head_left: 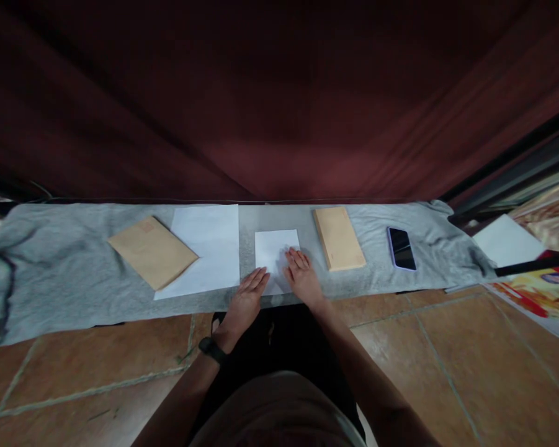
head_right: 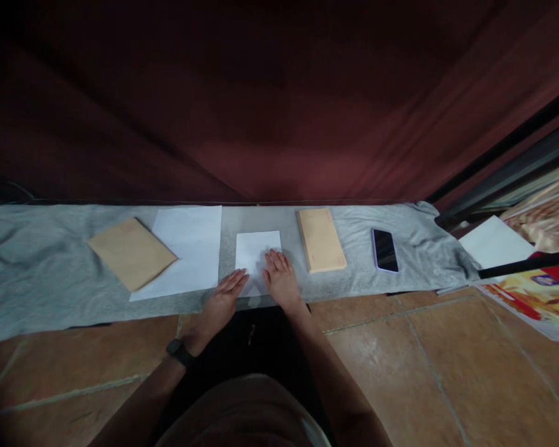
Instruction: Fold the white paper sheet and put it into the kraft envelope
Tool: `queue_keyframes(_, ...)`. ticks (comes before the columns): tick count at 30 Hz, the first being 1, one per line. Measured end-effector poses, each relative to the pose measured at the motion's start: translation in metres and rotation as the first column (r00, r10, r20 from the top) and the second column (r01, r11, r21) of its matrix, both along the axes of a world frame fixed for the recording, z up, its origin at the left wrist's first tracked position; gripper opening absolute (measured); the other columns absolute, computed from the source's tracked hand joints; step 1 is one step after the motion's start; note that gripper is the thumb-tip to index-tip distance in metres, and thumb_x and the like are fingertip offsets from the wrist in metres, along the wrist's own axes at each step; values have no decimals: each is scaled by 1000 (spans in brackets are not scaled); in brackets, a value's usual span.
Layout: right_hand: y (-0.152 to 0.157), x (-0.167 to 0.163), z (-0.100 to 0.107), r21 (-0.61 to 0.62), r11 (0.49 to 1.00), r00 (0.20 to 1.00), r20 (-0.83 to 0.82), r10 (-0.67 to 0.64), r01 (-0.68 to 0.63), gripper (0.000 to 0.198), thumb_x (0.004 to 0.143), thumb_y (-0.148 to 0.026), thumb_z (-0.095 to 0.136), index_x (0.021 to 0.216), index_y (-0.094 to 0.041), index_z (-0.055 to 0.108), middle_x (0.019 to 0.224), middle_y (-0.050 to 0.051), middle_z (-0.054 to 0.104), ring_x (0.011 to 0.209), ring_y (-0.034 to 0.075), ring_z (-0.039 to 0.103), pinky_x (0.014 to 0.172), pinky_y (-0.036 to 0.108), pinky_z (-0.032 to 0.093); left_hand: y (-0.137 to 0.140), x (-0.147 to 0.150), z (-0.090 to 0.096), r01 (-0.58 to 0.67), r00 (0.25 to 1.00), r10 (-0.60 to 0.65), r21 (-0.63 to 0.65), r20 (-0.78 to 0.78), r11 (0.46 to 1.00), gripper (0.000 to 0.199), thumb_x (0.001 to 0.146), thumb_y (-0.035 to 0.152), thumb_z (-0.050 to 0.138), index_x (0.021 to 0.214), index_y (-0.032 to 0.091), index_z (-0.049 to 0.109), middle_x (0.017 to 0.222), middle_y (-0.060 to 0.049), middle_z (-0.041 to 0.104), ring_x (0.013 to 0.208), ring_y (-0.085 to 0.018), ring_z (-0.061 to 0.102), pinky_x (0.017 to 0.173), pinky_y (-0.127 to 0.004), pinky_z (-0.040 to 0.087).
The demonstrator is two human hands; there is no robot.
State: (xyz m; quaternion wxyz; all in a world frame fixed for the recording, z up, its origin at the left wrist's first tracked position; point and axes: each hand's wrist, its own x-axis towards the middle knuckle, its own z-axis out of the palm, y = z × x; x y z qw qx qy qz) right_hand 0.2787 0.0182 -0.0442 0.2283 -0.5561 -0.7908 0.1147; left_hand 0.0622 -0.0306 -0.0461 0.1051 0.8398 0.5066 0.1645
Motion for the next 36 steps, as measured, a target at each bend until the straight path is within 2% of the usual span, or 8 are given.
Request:
queue_keyframes(4,-2,-17,-7,21,999,991,131,-36,33,55,104,-36,42,154,-12,37,160,14,36,148,29,33,121,49,26,2,-2,4,10,999,-8,-52,38,999,76,74,-9,36,143,18,52,152,-7,51,145,-19,40,120,-41,37)
queue_keyframes(7,-4,-17,-10,30,999,986,163,-35,31,58,104,-37,40,156,-12,33,161,14,32,149,28,31,122,49,24,11,11,12,-79,989,84,-49,119,996,61,87,1,37,144,15,50,151,-10,51,144,-19,42,120,-41,37)
queue_keyframes(9,-5,-15,-10,31,999,983,179,-27,22,58,103,-35,40,156,-12,31,162,14,30,150,28,29,122,49,22,22,29,15,-161,977,162,-22,141,987,50,97,17,38,146,12,46,154,-14,47,146,-22,38,121,-44,35)
queue_keyframes(12,-5,-14,-9,29,1000,977,213,-15,9,59,101,-26,40,157,-13,29,163,13,29,150,27,28,122,47,21,43,58,14,-163,983,164,-18,88,986,53,102,33,36,148,6,42,157,-18,41,150,-25,30,123,-45,30)
queue_keyframes(16,-5,-14,-12,56,998,968,251,-11,-3,64,96,-20,44,157,-10,28,162,14,31,150,28,28,122,48,21,71,80,4,-191,982,191,-43,5,981,59,103,39,31,150,4,39,158,-18,39,151,-27,27,124,-48,25)
queue_keyframes(23,-4,-18,-19,120,992,974,216,-64,39,52,103,-26,37,152,-11,40,158,14,39,148,28,33,121,49,25,93,66,-5,-274,955,273,2,-112,962,62,103,42,25,156,9,29,163,-13,29,154,-23,18,126,-44,15)
queue_keyframes(31,-3,-18,-21,121,990,979,184,-87,65,53,104,-33,39,153,-13,39,158,14,38,148,26,34,121,48,26,102,52,-12,-366,926,369,41,-81,930,64,102,39,27,156,4,27,163,-16,27,154,-26,18,125,-47,20)
queue_keyframes(36,-3,-18,-21,110,992,980,179,-85,66,54,104,-33,38,155,-14,36,159,13,36,149,26,32,121,48,25,99,49,-11,-377,922,380,46,-72,925,65,101,38,29,155,3,28,163,-18,28,154,-27,18,125,-47,20)
